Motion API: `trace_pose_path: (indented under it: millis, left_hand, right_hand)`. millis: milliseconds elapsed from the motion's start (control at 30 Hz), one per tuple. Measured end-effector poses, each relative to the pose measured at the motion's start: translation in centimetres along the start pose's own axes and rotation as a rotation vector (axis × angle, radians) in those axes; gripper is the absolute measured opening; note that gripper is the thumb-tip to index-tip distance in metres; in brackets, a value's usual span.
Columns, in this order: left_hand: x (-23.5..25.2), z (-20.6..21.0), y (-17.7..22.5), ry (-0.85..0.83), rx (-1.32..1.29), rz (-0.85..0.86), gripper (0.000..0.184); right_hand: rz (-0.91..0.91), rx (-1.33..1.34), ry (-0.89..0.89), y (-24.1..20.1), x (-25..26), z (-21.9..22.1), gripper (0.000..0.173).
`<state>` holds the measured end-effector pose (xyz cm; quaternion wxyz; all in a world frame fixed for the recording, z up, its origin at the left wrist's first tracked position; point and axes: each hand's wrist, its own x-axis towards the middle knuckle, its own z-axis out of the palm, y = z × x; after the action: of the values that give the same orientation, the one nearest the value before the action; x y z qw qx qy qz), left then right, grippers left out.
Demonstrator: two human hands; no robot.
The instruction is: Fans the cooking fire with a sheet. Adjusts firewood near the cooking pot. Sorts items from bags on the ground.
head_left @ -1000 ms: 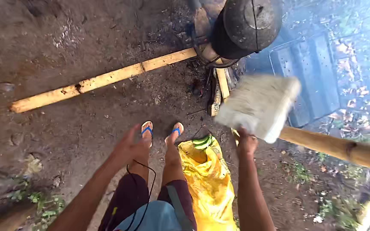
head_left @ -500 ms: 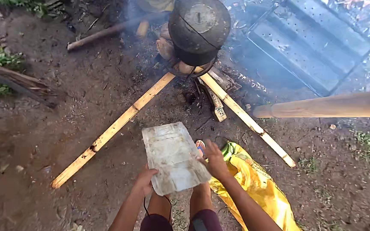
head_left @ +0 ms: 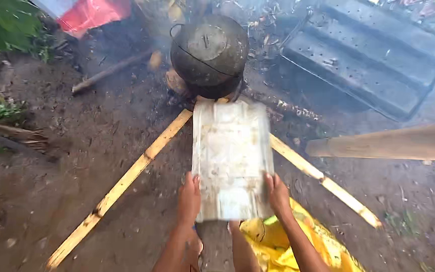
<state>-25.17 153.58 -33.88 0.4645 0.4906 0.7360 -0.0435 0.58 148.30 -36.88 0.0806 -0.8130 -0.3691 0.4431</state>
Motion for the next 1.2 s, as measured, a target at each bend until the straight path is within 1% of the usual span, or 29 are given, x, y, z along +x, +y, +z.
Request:
trace_pose_path:
  millis: [33,67,100,167,200,233,267,333,367,400,433,467,500,533,567,600,633,700,733,767,800,867,900,933,967,1067,1133,1167,1200]
  left_hand:
    - [-0.9,1.2,-1.0,0.033,-0.012,-0.007,0.047]
    - [-1.6,2.3,-2.1,0.025,-0.038,-0.047,0.046]
    - [-1.1,2.1,-1.6,0.015,-0.067,-0.066,0.046]
    - [1.2,0.3,1.3,0.065,-0.087,-0.049,0.046]
    - [0.5,1.1,0.5,0.051,-0.065,-0.082,0.046]
    - [-1.0,2.4,-1.2,-0.012,-0.052,-0.141,0.047]
    - [-1.4,3.0,-1.7,-0.038,-0.067,-0.161,0.047]
    - [1.9,1.2,0.9,0.034,-0.108,-0.079,0.048]
    - [2.2,1.4,0.6,0.055,-0.103,-0.076,0.048]
    - [0.0,3.0,-1.5,-0.002,-0.078,-0.132,0.049]
    - [-1.4,3.9,-2.5,-0.058,-0.062,-0.186,0.049]
    - [-0.1,3.1,-1.4,-0.057,-0.069,-0.176,0.049]
    - [2.0,1.8,0.4,-0.001,-0.09,-0.132,0.048]
    - [3.1,1.6,0.7,0.054,-0.101,-0.103,0.048]
    - [1.2,3.0,-1.3,0.034,-0.092,-0.142,0.048]
    - [-1.0,4.3,-2.9,-0.028,-0.084,-0.22,0.048]
    - [-0.6,4.0,-2.4,-0.044,-0.093,-0.223,0.048]
    - [2.5,1.9,0.3,0.036,-0.102,-0.136,0.049]
    - [1.4,2.6,-0.6,0.003,-0.08,-0.159,0.049]
    - [-0.8,3.8,-2.2,-0.076,-0.058,-0.215,0.049]
    - [-1.0,3.8,-2.1,-0.087,-0.06,-0.217,0.05]
    - [2.8,1.0,1.3,0.013,-0.069,-0.108,0.05]
    - [2.9,1.1,1.2,0.01,-0.047,-0.107,0.051]
    - [0.9,2.6,-0.6,-0.064,-0.017,-0.161,0.052]
    - [-0.2,3.4,-1.6,-0.109,-0.007,-0.203,0.052]
    - [3.2,0.9,1.5,0.014,-0.051,-0.112,0.051]
    - [0.4,3.0,-1.0,-0.111,-0.037,-0.194,0.051]
    - [0.6,3.4,-1.0,-0.115,-0.063,-0.189,0.051]
    - [2.3,2.4,0.6,-0.061,-0.093,-0.134,0.052]
  right_hand:
    - [0.009,-0.005,-0.017,1.1,-0.4,0.7,0.049]
    - [0.028,-0.025,-0.068,2.4,-0.9,1.2,0.05]
    - [0.009,-0.057,-0.115,1.8,0.1,0.4,0.049]
    - [-0.095,-0.074,-0.094,-1.7,3.7,-2.1,0.047]
    - [-0.064,-0.078,-0.139,-0.8,3.1,-1.7,0.047]
    - [0.002,-0.098,-0.226,1.1,1.7,-1.0,0.049]
    - [0.01,-0.125,-0.249,1.6,1.4,-1.1,0.048]
    - [-0.119,-0.111,-0.133,-1.6,5.0,-2.7,0.046]
    - [-0.134,-0.102,-0.117,-1.4,5.2,-2.2,0.047]
    - [-0.063,-0.116,-0.178,1.2,2.6,-1.0,0.049]
    - [-0.007,-0.14,-0.218,2.9,0.8,-0.5,0.049]
    - [-0.03,-0.144,-0.191,1.8,2.2,-1.0,0.048]
    - [-0.086,-0.128,-0.124,-0.4,4.4,-2.0,0.047]
    - [-0.105,-0.121,-0.082,-1.2,5.5,-1.8,0.047]
    - [-0.035,-0.146,-0.126,0.8,3.3,-0.7,0.049]
    - [0.07,-0.191,-0.21,2.4,0.9,-0.3,0.05]
    - [0.063,-0.206,-0.204,1.8,1.3,-0.7,0.05]
    - [-0.07,-0.165,-0.063,-1.0,4.9,-1.6,0.048]
    - [-0.024,-0.162,-0.098,0.4,3.7,-1.0,0.049]
    - [0.071,-0.183,-0.167,2.7,1.0,-0.3,0.05]
    - [0.07,-0.192,-0.164,3.0,0.6,-0.5,0.049]
    - [-0.07,-0.123,-0.054,-0.8,4.9,-1.9,0.048]
    - [-0.055,-0.093,-0.054,-0.5,4.8,-1.4,0.049]
    - [0.035,-0.092,-0.104,2.0,2.3,-0.3,0.051]
    - [0.088,-0.11,-0.121,3.2,0.8,0.1,0.05]
    - [-0.037,-0.079,0.003,-0.7,4.8,-1.3,0.048]
    - [0.107,-0.115,-0.122,2.5,1.2,-0.4,0.05]
    - [0.1,-0.123,-0.108,2.6,1.2,-0.9,0.049]
    - [0.027,-0.096,-0.037,1.2,3.1,-1.8,0.049]
